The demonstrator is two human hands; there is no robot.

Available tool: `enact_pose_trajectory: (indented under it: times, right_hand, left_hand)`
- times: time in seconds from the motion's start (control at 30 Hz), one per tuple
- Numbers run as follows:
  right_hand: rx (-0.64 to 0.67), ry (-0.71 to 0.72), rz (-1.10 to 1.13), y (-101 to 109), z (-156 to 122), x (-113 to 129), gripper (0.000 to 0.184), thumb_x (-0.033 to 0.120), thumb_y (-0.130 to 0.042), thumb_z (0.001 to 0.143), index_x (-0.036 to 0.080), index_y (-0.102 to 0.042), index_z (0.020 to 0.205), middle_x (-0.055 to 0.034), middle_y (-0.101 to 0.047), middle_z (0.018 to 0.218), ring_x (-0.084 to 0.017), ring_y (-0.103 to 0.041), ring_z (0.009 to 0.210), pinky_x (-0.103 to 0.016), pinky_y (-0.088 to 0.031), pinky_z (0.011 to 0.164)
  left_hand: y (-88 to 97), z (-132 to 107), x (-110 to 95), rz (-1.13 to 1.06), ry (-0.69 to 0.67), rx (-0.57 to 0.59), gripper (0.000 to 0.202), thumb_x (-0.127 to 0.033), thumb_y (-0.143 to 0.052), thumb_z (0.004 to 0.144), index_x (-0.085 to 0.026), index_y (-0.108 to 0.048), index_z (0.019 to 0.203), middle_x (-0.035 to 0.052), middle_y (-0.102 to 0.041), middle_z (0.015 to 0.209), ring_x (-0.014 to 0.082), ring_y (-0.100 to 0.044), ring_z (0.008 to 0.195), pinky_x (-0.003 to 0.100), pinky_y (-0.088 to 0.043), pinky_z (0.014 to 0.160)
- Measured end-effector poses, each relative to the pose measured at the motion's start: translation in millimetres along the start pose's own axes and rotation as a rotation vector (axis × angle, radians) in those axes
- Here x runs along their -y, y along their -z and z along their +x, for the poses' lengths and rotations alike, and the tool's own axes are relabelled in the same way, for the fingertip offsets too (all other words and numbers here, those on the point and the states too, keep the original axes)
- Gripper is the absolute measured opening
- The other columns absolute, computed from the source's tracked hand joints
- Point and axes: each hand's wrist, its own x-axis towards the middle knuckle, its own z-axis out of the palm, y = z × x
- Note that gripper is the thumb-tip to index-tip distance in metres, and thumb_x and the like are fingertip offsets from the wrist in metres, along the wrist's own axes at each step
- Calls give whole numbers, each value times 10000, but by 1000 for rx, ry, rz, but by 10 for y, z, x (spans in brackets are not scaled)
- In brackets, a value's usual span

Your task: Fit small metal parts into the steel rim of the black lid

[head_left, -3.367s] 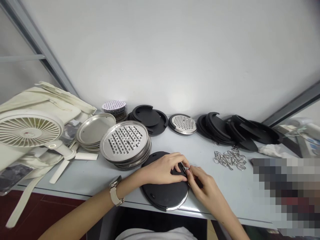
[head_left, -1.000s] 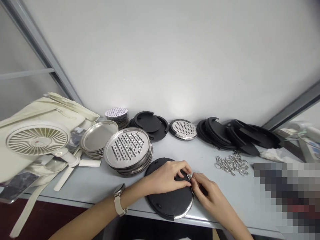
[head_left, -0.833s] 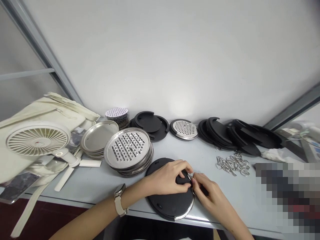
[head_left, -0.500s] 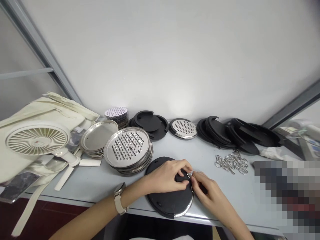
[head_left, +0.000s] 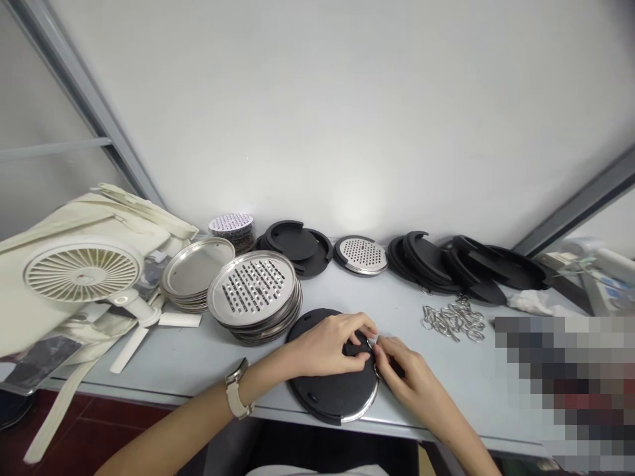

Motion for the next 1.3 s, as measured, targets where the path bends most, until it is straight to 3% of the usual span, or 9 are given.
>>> enact_pose_trajectory:
  times: [0.33,1.07,1.3]
  right_hand:
    - [-11,35,1,-6,-12,-12,306,269,-327,1003,210,-446,728,-15,-542,716,-183,-526,702,-303,-420,662]
    - [-23,54,-46,-27,-8,-34,325,272,-330,998,215,-451,703,-19,-546,691,-191,-531,683,-305,-422,645]
    - [-22,62,-55,-13,0,-20,303,263,-313,1004,209,-505,775,-46,-592,765,-212,-555,748,-333,-436,700]
  left_hand:
    - [-13,-6,-16,137,-80,-68,299,-113,-636,741,-191,-540,1013,38,-616,1008,176,-574,957,281,-463,863]
    - [6,4,-23,128,-93,-47,308,-97,-632,740,-208,-587,1024,30,-655,1004,192,-589,987,292,-453,887]
    - [7,-3,-28,147,-109,-49,287,-94,-624,754,-197,-581,1019,28,-655,1003,180,-586,975,275,-454,875]
